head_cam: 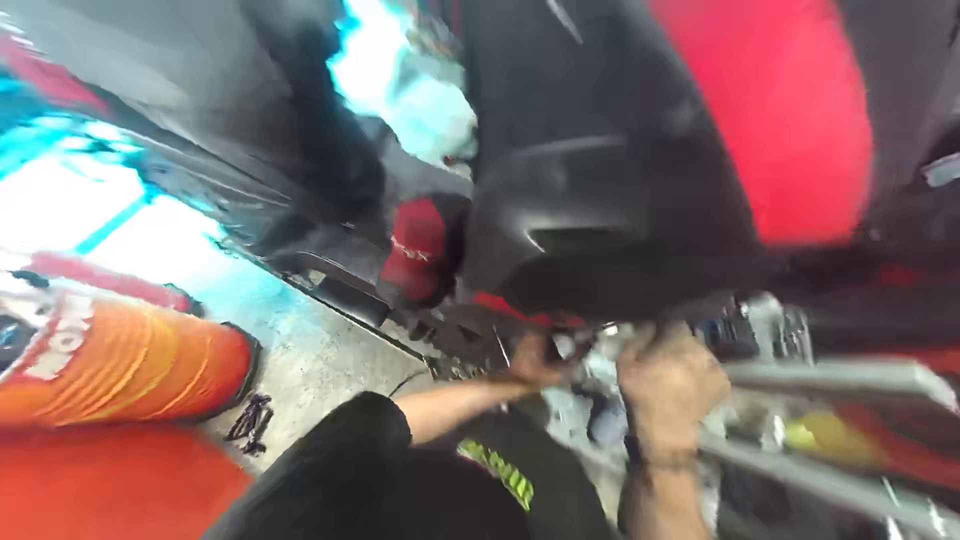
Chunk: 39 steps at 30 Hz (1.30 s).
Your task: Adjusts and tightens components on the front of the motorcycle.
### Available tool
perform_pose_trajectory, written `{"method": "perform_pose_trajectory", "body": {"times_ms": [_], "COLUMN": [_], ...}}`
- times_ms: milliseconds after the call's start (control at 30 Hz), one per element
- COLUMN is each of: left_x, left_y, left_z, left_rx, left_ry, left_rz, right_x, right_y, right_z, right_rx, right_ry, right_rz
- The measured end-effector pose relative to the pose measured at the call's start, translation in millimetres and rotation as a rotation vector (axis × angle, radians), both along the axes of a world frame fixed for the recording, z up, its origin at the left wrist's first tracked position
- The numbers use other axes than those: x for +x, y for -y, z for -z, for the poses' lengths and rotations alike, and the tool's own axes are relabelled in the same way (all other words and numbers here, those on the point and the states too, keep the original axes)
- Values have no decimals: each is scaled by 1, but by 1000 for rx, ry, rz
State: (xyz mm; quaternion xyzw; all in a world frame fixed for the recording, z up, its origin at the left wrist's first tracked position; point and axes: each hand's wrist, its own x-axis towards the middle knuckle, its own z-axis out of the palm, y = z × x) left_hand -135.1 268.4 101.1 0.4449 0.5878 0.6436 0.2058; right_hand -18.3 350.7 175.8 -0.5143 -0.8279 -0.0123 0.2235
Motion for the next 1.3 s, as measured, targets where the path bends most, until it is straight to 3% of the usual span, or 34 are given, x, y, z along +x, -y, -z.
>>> {"method": "perform_pose_trajectory", "body": {"times_ms": [133,200,367,433,567,633,767,933,1033,1100,1233,1300], "left_x": [-9,-32,-54,-48,-36,-29,-25,-4,8,15,56,90], "left_y": [34,44,84,90,52,20,-11,-21,-6,7,43,58], "left_z": [75,110,190,211,237,256,284,284,285,263,216,182], "left_rx": [-316,-421,-1044,-1167,-1222,-1306,-1386,-1344,-1249,-1139,-667,-544], "left_ry": [-40,-101,-122,-118,-33,-18,42,205,289,341,911,963], "left_rz": [86,68,110,112,189,219,151,-30,-144,-134,-260,-253], "right_x": [16,3,-8,-6,-8,1,48,113,148,165,190,202], "right_y": [-6,-18,-22,-19,-20,-23,10,52,73,70,46,39], "right_z": [22,24,25,24,26,23,25,107,162,176,189,183], "right_rx": [-70,30,117,105,71,-74,-170,-735,-947,-1022,-1057,-1093], "right_ry": [-2,-82,-57,-40,-108,-220,-220,-17,-16,-72,-93,-77], "right_rz": [12,31,73,76,38,-29,-183,-163,-229,-263,-336,-448]}}
